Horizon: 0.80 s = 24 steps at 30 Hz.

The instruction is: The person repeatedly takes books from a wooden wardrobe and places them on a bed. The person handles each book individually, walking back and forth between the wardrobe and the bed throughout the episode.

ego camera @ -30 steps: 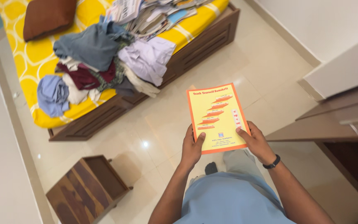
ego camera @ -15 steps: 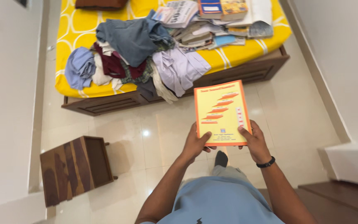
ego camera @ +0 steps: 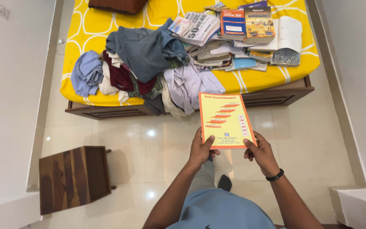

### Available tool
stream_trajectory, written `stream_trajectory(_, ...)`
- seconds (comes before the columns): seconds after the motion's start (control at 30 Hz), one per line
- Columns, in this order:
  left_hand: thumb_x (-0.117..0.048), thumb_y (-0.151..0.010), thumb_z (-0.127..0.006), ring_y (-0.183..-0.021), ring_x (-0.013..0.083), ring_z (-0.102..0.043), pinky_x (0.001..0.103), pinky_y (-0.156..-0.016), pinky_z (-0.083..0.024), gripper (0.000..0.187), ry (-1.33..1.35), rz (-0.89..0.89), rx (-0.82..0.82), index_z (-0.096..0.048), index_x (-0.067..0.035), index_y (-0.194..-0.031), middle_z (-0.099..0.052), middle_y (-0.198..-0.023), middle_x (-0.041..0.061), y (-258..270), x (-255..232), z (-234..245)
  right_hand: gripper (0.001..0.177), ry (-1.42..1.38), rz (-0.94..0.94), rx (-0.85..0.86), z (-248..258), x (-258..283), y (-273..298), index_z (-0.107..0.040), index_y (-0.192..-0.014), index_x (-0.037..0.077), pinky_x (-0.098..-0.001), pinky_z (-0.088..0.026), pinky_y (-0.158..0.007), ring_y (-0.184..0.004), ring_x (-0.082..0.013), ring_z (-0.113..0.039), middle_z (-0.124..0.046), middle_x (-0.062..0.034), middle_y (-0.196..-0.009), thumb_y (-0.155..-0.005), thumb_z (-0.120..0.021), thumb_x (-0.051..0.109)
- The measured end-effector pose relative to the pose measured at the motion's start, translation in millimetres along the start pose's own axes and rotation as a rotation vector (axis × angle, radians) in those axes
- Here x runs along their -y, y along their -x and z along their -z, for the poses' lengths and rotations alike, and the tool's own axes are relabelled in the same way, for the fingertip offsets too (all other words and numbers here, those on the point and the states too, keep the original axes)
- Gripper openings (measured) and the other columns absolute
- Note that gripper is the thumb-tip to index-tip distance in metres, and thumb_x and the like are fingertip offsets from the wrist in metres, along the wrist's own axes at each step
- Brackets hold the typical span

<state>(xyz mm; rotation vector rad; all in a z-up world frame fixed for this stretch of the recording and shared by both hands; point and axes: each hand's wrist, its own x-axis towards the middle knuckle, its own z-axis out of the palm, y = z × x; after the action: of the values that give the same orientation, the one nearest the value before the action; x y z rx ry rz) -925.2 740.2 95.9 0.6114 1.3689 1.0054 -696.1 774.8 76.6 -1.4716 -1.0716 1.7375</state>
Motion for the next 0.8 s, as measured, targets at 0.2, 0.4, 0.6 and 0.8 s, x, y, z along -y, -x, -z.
stream_trajectory(0.2,-0.022,-0.101,-0.056,-0.063,0.0135,-0.07,0.025,-0.052,-0.051,0.062,-0.02,-0.112,0.066,-0.029,-0.009,-0.155,-0.072,-0.102,0.013,-67,-56,19,0.058,-0.023,0.162,-0.014,-18,52,-74,-0.047,-0.147,0.002,-0.0283,-0.053,-0.057,-0.067,-0.0148,-0.066,-0.072,-0.0084,-0.094,-0.095,-0.064,0.019)
stream_trajectory(0.4,-0.021,-0.103,-0.06,-0.066,0.0135,-0.07,0.024,-0.055,-0.052,0.058,-0.027,-0.186,0.113,-0.031,-0.006,-0.151,-0.072,-0.102,0.013,-162,-80,31,0.043,-0.097,0.144,-0.024,-9,74,-157,-0.052,-0.135,-0.002,-0.0303,-0.056,-0.063,-0.075,-0.0169,-0.07,-0.074,-0.0123,-0.096,-0.098,-0.062,0.017)
stream_trajectory(0.6,-0.02,-0.103,-0.059,-0.069,0.0131,-0.073,0.024,-0.055,-0.054,0.036,-0.103,0.074,0.125,-0.051,0.0,-0.132,-0.073,-0.107,0.01,-257,-65,23,0.033,0.088,-0.012,-0.025,15,65,-258,-0.06,-0.124,-0.003,-0.0304,-0.053,-0.06,-0.069,-0.0166,-0.068,-0.072,-0.0093,-0.092,-0.102,-0.057,0.021)
stream_trajectory(0.8,-0.019,-0.099,-0.062,-0.066,0.0125,-0.071,0.025,-0.053,-0.052,0.039,-0.065,-0.053,0.017,-0.047,-0.007,-0.134,-0.073,-0.1,0.012,-330,-108,-8,0.039,0.089,0.081,0.06,43,133,-334,-0.058,-0.134,0.001,-0.0265,-0.05,-0.057,-0.064,-0.0106,-0.063,-0.069,-0.0058,-0.088,-0.101,-0.06,0.02)
